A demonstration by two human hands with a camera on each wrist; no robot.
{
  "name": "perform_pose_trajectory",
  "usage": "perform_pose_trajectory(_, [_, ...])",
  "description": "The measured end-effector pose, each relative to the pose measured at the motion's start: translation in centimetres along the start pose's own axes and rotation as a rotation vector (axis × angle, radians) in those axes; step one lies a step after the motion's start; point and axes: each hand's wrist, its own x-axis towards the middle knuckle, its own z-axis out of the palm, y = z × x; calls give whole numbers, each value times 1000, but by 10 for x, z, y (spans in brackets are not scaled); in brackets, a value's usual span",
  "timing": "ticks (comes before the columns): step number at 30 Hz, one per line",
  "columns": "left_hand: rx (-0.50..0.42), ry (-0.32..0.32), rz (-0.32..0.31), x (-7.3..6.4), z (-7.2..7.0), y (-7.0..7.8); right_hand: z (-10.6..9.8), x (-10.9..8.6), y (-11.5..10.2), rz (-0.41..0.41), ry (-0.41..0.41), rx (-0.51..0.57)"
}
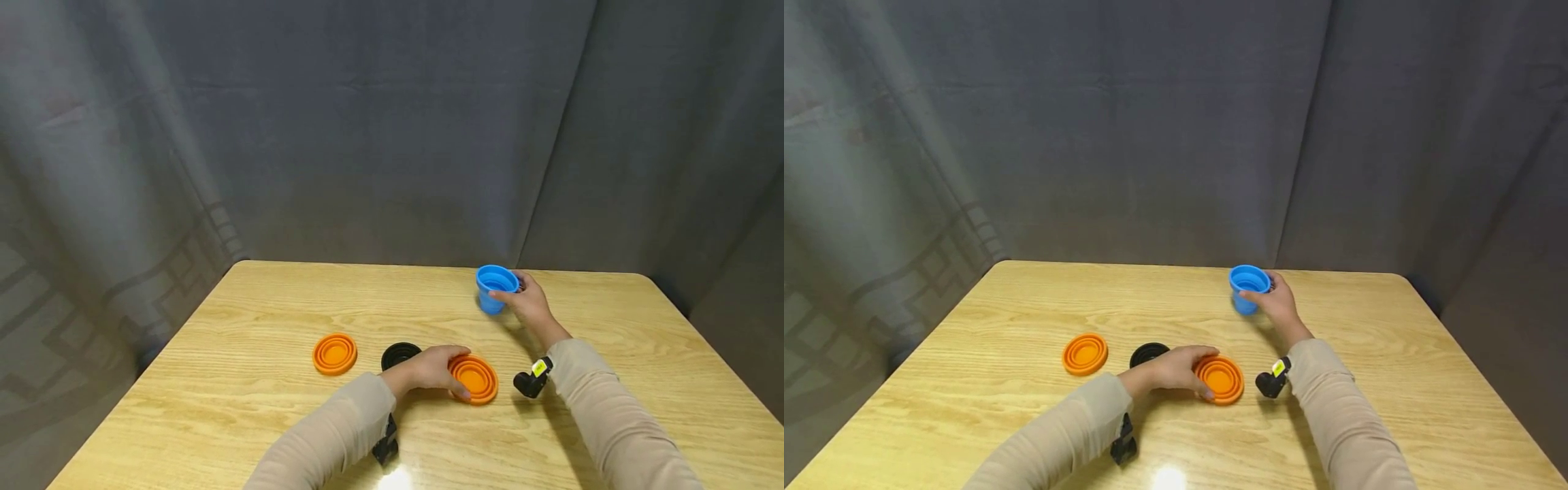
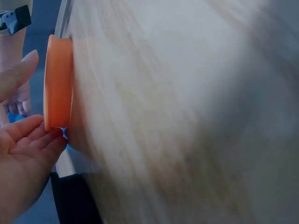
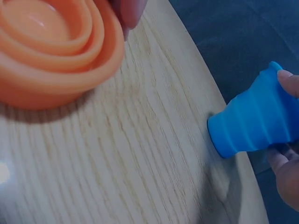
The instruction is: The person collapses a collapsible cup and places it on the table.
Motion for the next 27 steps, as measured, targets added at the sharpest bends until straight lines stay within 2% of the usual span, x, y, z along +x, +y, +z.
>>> perform_pose_trajectory(6, [-94,10,19,-3,-5,-1,-2,0,8,7,55,-34])
perform_pose_trajectory(9, [-139,20,33,-5,-10,-2,-2,1,11,-12,47,-28])
perform_pose_trajectory(13, [-207,45,50,-10,-17,-3,0,-12,-8,-16,16,-20])
perform_pose_trajectory(17, [-276,91,107,-15,-23,-4,1,-32,-34,-12,-24,12])
perform_pose_trajectory(24, [-319,201,234,-31,-35,-3,3,-54,-52,-77,-104,176])
perform_pose_trajectory(27, [-345,227,271,-46,-45,6,5,-64,-57,-95,-126,202])
